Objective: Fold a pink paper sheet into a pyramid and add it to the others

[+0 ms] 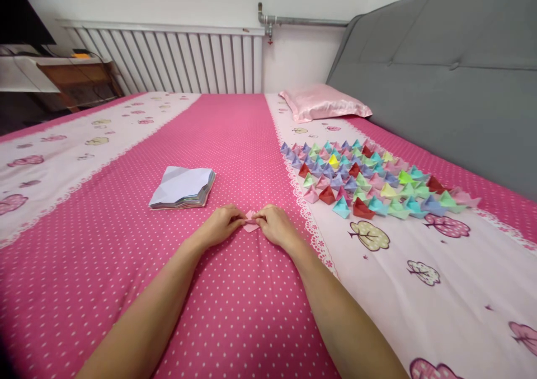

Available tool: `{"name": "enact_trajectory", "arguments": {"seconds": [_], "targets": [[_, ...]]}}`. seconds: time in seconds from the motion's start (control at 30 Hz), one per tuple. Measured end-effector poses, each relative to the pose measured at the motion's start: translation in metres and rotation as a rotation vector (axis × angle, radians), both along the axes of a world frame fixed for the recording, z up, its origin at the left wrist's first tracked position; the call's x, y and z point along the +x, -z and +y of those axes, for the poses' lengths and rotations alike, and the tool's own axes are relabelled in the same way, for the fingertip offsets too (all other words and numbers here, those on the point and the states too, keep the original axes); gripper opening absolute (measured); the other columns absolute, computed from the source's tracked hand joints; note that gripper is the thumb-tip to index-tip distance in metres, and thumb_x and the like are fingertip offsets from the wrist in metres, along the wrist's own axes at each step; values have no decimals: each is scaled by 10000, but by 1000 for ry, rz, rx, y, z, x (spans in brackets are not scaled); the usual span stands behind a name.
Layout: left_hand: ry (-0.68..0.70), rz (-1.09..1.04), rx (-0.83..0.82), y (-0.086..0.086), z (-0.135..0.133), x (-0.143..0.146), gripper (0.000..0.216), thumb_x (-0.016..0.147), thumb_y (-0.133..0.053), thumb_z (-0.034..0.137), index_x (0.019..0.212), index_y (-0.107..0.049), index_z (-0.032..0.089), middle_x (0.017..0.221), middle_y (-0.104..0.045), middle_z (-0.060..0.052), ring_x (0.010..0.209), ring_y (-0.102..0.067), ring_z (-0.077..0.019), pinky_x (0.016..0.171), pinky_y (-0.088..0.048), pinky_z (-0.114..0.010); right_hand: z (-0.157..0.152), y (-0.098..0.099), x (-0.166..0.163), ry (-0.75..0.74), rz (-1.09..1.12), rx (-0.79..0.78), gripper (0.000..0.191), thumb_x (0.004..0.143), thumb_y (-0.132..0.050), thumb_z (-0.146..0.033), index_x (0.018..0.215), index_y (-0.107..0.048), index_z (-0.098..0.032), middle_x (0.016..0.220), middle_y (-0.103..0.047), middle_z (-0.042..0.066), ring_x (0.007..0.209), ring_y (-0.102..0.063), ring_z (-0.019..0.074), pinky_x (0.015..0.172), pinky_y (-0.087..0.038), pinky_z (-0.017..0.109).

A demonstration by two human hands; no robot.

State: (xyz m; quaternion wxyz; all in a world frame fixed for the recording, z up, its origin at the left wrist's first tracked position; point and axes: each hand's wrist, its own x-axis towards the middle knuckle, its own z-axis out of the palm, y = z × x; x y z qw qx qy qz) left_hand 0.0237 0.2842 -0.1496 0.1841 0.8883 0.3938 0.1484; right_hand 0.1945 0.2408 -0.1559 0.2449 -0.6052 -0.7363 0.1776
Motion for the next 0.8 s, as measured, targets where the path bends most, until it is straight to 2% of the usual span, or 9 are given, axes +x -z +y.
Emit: {"name": "enact_trajectory", "arguments": {"seconds": [0.17, 0.33, 0.47, 0.63, 0.8], "targets": [[-152, -1, -14, 6, 3, 8, 203, 782, -481, 194, 757, -676, 140, 746, -675, -61, 666, -571, -150, 639, -392, -241, 3, 6, -6, 147, 47, 6, 167, 780, -539, -159, 868, -680, -178, 852, -690, 46, 772, -610, 159, 690, -419, 240], [-260, -46, -30, 6, -3, 13, 195, 754, -495, 166, 861, -657, 152, 800, -687, -63, 700, -596, -156, 659, -403, -244, 6, 11, -8, 187, 151, 6, 137, 756, -574, -159, 850, -670, -182, 791, -694, 31, 704, -621, 149, 646, -435, 236], [-362, 17, 12, 4, -9, 18, 262, 761, -485, 176, 968, -643, 148, 844, -687, -92, 764, -610, -191, 680, -404, -270, 7, 14, -9, 210, 194, 32, 147, 739, -588, -143, 860, -663, -182, 754, -689, 22, 680, -625, 141, 647, -447, 235], [-305, 94, 49, 5, -11, 20, 280, 789, -434, 190, 843, -708, 180, 817, -677, -101, 767, -592, -200, 663, -386, -273, 7, 14, -9, 221, 212, 51, 154, 728, -607, -160, 858, -685, -189, 744, -701, 28, 670, -638, 152, 645, -464, 248], [-232, 68, 79, 8, -9, 19, 311, 801, -412, 184, 873, -714, 196, 748, -624, -78, 732, -549, -179, 649, -368, -262, 8, 15, -7, 230, 207, 101, 152, 738, -610, -208, 851, -710, -223, 835, -720, 38, 733, -656, 176, 703, -478, 281]]}}
